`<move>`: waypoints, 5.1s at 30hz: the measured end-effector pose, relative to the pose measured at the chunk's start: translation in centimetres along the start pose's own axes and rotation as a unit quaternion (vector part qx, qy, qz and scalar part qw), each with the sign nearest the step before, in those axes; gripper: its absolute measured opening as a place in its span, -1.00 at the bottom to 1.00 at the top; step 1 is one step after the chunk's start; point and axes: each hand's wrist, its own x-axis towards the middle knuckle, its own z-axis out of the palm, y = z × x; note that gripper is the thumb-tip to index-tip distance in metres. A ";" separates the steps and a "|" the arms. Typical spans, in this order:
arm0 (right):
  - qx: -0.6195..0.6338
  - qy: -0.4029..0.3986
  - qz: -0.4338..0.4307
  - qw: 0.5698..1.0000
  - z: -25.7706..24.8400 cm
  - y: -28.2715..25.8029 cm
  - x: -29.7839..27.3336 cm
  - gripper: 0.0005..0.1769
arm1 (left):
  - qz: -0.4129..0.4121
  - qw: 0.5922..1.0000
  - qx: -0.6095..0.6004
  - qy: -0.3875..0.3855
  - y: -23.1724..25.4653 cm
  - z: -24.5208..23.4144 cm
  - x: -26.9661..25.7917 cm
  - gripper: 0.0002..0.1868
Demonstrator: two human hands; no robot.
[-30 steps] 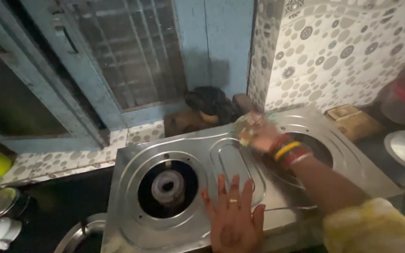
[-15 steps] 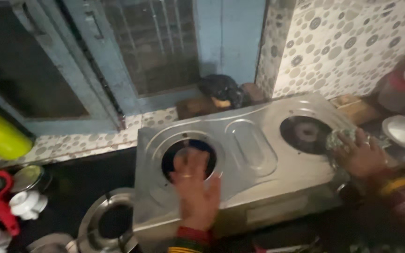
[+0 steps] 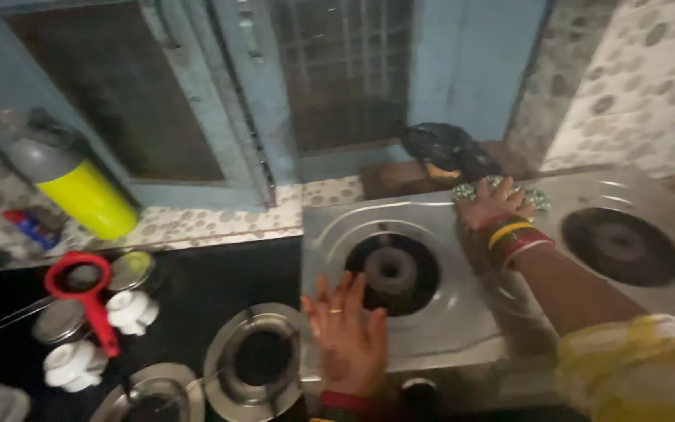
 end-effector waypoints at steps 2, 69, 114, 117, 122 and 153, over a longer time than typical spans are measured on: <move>-0.148 -0.023 -0.170 0.974 2.6 -4.9 -0.6 -0.20 | -0.016 0.999 -0.035 -0.008 0.3 -0.1 -0.5 -0.43; -0.046 -0.091 -0.741 0.664 7.7 7.6 -31.2 -0.51 | 0.039 0.799 -0.260 -0.540 -0.4 -5.7 -12.5 -0.66; 0.224 0.396 0.029 0.890 3.7 39.4 -20.7 -0.31 | 0.297 0.796 -0.218 -0.480 20.3 9.5 -14.8 -0.44; 0.256 0.432 0.023 0.865 3.4 41.9 -18.5 -0.38 | 0.256 0.782 -0.227 -0.521 20.1 10.2 -14.4 -0.44; 0.293 0.401 0.159 0.854 4.1 46.2 -14.8 -0.45 | 0.224 0.801 -0.281 -0.478 20.2 10.7 -14.1 -0.52; 0.653 -0.425 -0.258 0.571 13.9 -3.9 -37.4 -0.39 | -0.431 0.889 0.155 -0.013 -19.9 -22.9 -15.7 -0.58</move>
